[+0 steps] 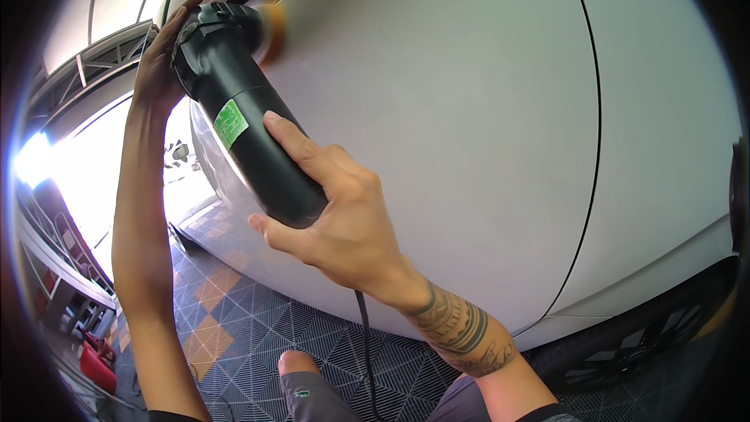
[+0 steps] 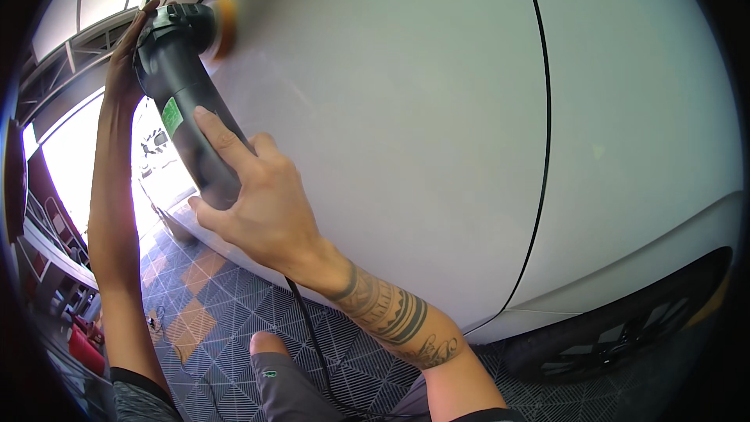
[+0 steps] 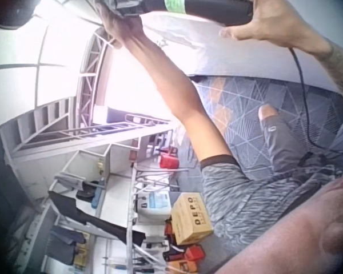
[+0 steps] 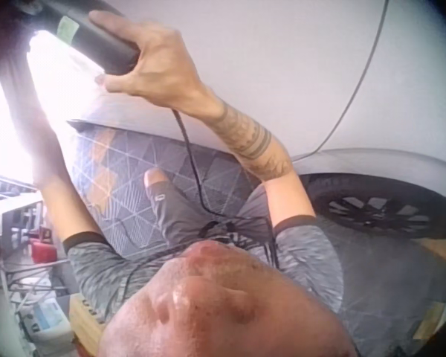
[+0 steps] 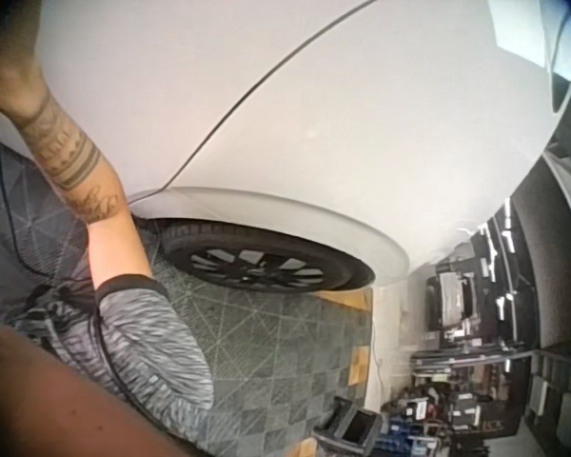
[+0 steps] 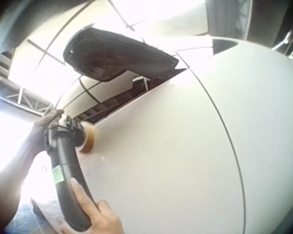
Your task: The person uses a rotary polisher with an orange pad to buff the side panel of a white car. They move the tool in circular and sweeping motions along the door and rear quarter panel, maintaining consistent contact with the surface.
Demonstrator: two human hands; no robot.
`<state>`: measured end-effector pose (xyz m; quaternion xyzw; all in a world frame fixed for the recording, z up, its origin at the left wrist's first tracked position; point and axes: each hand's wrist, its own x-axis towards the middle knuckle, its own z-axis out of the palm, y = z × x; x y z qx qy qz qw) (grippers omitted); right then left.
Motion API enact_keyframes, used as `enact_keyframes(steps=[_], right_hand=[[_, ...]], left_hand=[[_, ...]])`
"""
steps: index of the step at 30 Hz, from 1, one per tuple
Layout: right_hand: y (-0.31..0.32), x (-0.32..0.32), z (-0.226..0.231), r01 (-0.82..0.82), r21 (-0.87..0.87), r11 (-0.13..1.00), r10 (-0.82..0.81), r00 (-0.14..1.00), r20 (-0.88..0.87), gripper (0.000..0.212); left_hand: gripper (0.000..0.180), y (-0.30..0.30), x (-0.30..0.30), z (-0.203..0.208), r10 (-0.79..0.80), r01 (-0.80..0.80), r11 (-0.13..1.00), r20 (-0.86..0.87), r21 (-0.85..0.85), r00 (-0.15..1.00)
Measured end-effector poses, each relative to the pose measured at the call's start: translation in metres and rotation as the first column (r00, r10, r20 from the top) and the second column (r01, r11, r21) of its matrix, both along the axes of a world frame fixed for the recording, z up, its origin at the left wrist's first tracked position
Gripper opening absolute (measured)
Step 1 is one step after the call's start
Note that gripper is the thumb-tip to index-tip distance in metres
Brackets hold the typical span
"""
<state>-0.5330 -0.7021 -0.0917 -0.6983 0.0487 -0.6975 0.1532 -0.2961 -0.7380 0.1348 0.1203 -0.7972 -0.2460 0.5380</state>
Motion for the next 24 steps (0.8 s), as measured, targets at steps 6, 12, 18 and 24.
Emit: enact_keyframes(steps=[6,12,18,24], right_hand=[[0.002,-0.005,0.002,0.066,0.017,0.998,-0.066,0.997,-0.029,0.084],[0.003,-0.008,0.005,0.074,0.016,0.997,-0.074,0.997,-0.016,0.085],[0.000,-0.009,0.006,0.037,-0.021,0.999,-0.037,0.999,0.015,0.083],[0.002,-0.009,0.009,0.020,-0.020,1.000,-0.019,0.999,0.048,0.083]], left_hand=[[0.042,-0.003,-0.004,0.006,0.006,-0.006,1.000,-0.013,0.009,1.000],[0.043,-0.003,-0.011,0.011,-0.056,0.056,0.998,0.050,0.009,0.997],[0.042,0.003,-0.022,0.014,0.023,-0.022,0.999,0.027,-0.043,0.999],[0.042,0.000,-0.019,0.025,0.126,-0.133,0.980,-0.051,-0.146,0.991]])
